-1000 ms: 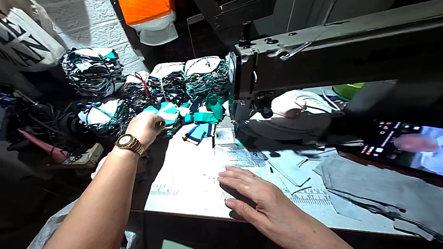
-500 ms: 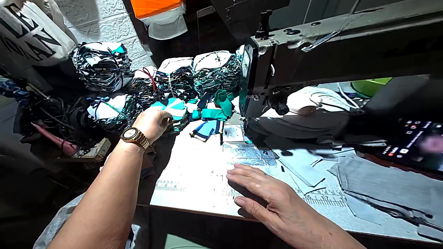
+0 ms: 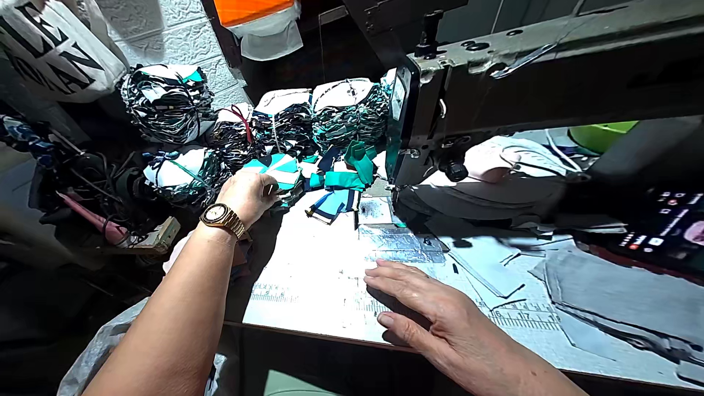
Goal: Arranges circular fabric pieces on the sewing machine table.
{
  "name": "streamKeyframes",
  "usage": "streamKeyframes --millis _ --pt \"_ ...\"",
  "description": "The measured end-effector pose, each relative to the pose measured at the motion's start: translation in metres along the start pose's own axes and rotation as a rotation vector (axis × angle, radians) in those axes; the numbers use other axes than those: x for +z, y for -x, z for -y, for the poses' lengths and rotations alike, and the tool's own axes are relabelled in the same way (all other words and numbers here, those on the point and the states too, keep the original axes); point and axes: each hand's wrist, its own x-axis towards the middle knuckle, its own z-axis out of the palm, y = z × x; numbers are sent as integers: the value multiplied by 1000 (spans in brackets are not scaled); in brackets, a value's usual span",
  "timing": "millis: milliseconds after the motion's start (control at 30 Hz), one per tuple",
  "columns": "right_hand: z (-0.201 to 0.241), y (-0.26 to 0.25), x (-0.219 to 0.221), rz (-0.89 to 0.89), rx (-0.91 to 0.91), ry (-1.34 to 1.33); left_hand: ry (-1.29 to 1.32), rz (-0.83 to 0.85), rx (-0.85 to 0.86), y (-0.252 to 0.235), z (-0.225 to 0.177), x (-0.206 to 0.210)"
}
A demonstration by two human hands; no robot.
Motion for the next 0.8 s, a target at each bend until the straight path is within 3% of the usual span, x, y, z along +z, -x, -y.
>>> streamKeyframes --millis 800 --pt "0 0 0 -1 -1 8 -117 13 -28 3 -12 3"
